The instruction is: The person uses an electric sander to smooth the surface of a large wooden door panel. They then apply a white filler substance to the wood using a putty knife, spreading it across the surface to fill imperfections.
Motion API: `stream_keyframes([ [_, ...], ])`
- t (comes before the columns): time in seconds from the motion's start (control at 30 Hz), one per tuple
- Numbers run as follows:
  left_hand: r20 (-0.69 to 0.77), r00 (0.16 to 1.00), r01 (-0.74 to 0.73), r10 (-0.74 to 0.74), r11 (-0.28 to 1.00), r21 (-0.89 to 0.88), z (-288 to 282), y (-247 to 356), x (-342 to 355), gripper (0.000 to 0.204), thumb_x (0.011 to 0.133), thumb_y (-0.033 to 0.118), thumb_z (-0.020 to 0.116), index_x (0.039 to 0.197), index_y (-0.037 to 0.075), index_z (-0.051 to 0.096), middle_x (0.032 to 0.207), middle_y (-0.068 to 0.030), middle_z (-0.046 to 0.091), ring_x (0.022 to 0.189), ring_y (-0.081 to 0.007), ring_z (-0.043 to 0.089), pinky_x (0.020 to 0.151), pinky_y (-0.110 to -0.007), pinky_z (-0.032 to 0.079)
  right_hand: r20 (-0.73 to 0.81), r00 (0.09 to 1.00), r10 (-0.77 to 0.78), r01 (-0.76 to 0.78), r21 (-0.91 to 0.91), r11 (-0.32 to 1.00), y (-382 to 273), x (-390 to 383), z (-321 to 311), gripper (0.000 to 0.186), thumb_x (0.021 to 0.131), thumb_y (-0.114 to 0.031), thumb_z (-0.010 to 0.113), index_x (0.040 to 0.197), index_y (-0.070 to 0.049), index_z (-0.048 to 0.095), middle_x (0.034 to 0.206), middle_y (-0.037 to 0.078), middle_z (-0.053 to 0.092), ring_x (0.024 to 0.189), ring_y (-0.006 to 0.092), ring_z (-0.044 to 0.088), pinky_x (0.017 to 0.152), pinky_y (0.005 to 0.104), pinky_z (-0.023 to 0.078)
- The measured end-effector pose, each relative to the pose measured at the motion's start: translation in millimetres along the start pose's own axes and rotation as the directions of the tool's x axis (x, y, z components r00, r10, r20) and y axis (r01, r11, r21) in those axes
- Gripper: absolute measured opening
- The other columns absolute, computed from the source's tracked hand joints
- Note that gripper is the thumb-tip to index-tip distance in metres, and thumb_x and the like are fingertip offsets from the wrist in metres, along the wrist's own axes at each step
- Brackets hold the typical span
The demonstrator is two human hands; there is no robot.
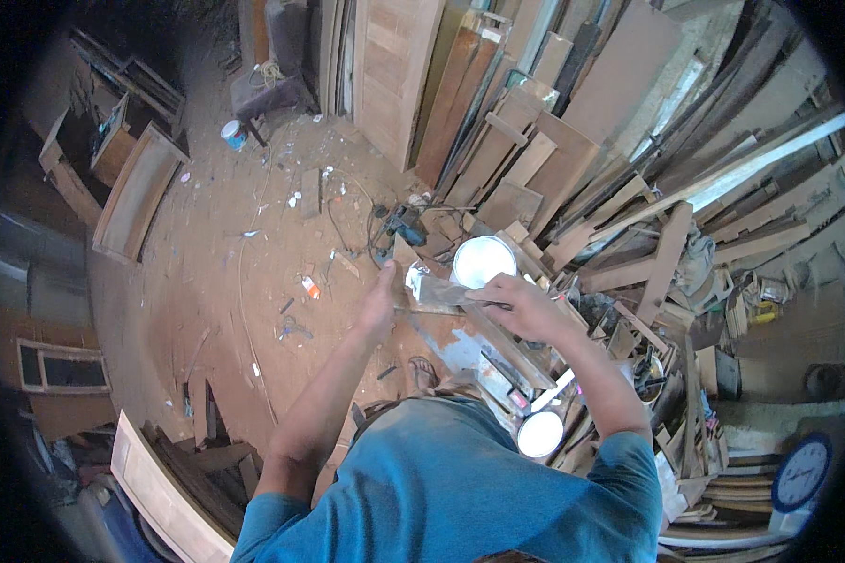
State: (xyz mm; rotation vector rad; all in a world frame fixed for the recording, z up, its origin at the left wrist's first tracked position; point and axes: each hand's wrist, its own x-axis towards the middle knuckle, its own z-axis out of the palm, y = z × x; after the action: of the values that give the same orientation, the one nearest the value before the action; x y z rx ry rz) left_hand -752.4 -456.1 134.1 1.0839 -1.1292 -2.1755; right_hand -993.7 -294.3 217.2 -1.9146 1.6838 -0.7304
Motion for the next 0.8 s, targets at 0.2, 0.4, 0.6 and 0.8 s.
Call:
stream_keyframes([
  [0.2, -0.23, 0.972, 0.054, -0.046, 0.998, 0.029, 5.0, 2.0, -9.4, 0.06, 0.105, 0.05, 0.044, 0.142, 0.002, 0.049, 0.142, -0.0089, 0.053, 0.131, -0.0214, 0.047, 0.113, -0.037, 0.032, -0.004, 1.0, 0.024, -0.024, -0.35, 0.936, -19.0, -2.0, 18.7, 0.035, 0.088, -0.021, 0.067, 0.123, -0.022, 0.068, 0.101, 0.011, 0.055, 0.089, 0.0294, 0.063, 0.077, 0.0419, 0.053],
  [0.4, -0.093, 0.989, -0.098, 0.113, 0.984, 0.145, -58.1, -28.0, -23.4, 0.07, 0.104, 0.055, 0.043, 0.147, 0.001, 0.042, 0.143, -0.0131, 0.05, 0.127, -0.0238, 0.049, 0.104, -0.037, 0.042, 0.093, 0.956, 0.277, -0.218, -0.404, 0.888, -47.5, -8.1, 19.5, 0.035, 0.085, -0.017, 0.065, 0.119, -0.022, 0.067, 0.102, 0.012, 0.055, 0.098, 0.0296, 0.061, 0.081, 0.0408, 0.054],
  [0.6, -0.032, 0.999, -0.004, -0.001, 0.99, -0.142, -74.0, -28.2, -59.1, 0.04, 0.105, 0.024, 0.047, 0.14, 0.004, 0.047, 0.129, -0.0093, 0.055, 0.106, -0.0196, 0.058, 0.085, -0.032, 0.051, -0.187, 0.972, 0.14, -0.182, -0.229, 0.956, -6.1, -26.1, 98.0, 0.031, 0.085, -0.009, 0.061, 0.116, -0.012, 0.064, 0.117, 0.015, 0.062, 0.109, 0.0332, 0.061, 0.086, 0.0446, 0.052],
  [0.8, -0.348, 0.921, -0.052, 0.172, 0.943, 0.328, -154.2, -38.4, -113.3, 0.045, 0.104, 0.028, 0.048, 0.147, 0.014, 0.042, 0.131, -0.0072, 0.054, 0.108, -0.02, 0.061, 0.076, -0.035, 0.056, -0.455, 0.328, 0.828, -0.704, 0.467, 0.535, 124.7, -105.8, 223.5, 0.024, 0.089, -0.025, 0.066, 0.1, -0.004, 0.061, 0.097, 0.019, 0.069, 0.084, 0.0391, 0.067, 0.077, 0.0507, 0.052],
])
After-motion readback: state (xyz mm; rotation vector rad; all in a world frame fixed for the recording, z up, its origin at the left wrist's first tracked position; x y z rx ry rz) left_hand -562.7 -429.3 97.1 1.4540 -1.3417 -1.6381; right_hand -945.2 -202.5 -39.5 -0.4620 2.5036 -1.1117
